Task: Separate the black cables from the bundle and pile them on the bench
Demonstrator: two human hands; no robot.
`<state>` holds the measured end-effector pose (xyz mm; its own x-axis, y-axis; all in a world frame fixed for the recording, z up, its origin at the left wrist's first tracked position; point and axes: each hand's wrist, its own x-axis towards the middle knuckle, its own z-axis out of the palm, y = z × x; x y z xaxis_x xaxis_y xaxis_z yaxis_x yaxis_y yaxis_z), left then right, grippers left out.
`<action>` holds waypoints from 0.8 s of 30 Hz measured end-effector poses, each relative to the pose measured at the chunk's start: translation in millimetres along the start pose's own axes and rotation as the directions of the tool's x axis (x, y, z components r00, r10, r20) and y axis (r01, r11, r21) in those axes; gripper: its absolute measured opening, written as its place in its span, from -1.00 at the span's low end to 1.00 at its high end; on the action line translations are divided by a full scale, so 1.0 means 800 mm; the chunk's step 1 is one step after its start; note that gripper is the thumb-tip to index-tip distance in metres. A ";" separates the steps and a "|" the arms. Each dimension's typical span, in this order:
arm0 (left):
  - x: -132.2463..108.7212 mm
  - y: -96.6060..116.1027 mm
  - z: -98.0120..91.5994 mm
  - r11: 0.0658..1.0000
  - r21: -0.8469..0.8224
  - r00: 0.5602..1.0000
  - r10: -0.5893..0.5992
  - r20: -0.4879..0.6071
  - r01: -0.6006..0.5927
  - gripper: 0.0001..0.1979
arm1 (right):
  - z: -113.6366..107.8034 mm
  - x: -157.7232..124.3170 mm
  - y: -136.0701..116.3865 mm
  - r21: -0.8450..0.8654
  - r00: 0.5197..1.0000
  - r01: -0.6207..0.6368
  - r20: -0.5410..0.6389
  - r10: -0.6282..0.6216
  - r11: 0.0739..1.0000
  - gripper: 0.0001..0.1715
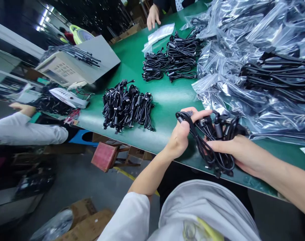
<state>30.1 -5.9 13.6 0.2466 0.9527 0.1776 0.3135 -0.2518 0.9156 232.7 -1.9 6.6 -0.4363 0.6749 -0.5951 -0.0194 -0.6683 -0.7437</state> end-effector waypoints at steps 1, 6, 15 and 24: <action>0.000 -0.001 -0.002 0.999 0.043 1.000 0.017 0.012 -0.018 -0.16 | -0.002 -0.001 0.000 0.009 1.000 -0.015 0.014 0.015 1.000 -0.59; -0.001 -0.012 -0.004 0.998 -0.036 0.999 0.049 -0.017 -0.050 -0.27 | 0.003 -0.003 -0.001 0.033 1.000 -0.026 -0.009 0.027 0.999 -0.56; -0.007 -0.021 0.015 0.777 -0.604 0.962 -0.266 -0.060 0.177 -0.41 | 0.016 0.001 0.004 -0.045 0.922 0.181 -0.339 -0.185 0.982 -0.52; -0.001 -0.015 0.009 0.668 -0.729 0.924 -0.357 -0.135 0.151 -0.54 | -0.009 -0.004 0.013 -0.370 0.880 0.312 -0.235 -0.413 0.875 -0.64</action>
<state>32.7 -5.1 -0.2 -0.0081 0.9935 -0.1138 -0.4214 0.0998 0.9014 240.6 -8.5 -1.7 -0.1641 0.9435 -0.2880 0.1796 -0.2585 -0.9492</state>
